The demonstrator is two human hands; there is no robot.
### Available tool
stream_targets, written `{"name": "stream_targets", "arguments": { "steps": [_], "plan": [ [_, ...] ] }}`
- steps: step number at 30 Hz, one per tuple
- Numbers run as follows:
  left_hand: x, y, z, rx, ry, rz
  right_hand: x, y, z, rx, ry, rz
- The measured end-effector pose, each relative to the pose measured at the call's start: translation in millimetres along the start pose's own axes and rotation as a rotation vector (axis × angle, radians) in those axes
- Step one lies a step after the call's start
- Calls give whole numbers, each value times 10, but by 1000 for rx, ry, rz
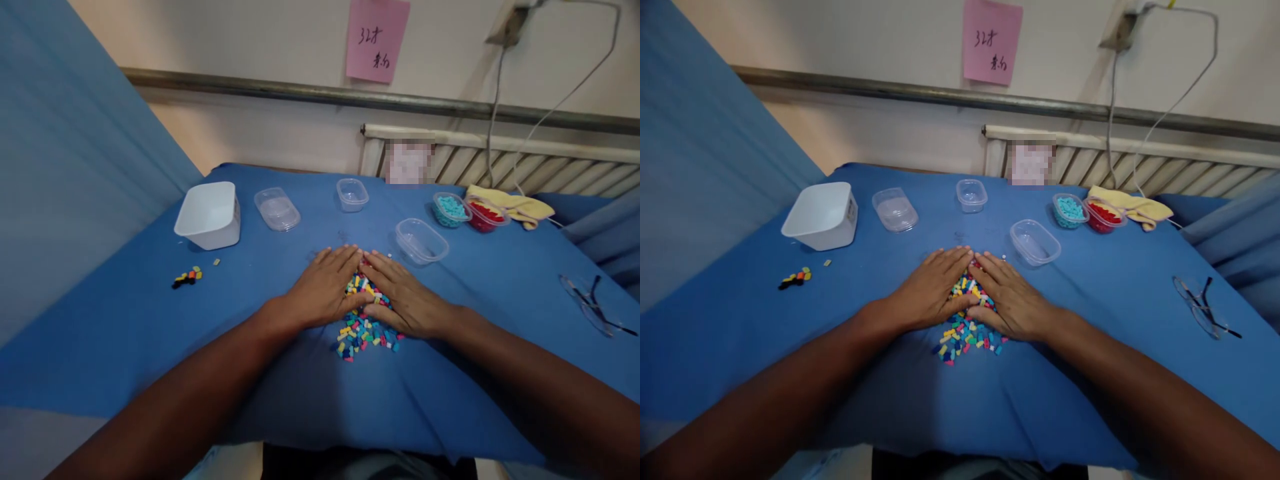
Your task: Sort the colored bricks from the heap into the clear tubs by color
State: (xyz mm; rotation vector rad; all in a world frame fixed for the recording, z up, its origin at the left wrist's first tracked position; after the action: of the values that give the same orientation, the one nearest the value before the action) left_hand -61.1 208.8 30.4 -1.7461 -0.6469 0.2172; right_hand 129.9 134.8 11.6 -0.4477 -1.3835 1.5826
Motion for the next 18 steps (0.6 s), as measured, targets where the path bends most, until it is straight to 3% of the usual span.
{"name": "stream_targets", "arguments": {
  "steps": [4,8,12,18],
  "plan": [
    [42,-38,153,-67,-48,-56,225,-1,-27,16,37,19],
    [4,-73,120,-161,5,-72,233,-116,8,43,-23,15],
    [-76,-64,-94,-130,89,36,17,-213,77,39,-116,34],
    [-173,37,-399,-25,181,99,-406,-240,137,-38,-86,55]
  ]
}}
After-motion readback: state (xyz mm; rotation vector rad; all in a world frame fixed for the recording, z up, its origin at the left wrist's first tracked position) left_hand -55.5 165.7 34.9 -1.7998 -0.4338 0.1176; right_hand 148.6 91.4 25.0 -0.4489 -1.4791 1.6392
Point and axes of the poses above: each hand's wrist, its own x-axis towards the middle knuckle, its own y-axis out of the palm, z = x × y, the point moved 4 cm from there along x, towards the middle knuckle, and after that the axes turned 4 degrees about -z, right-handed, at the moved point
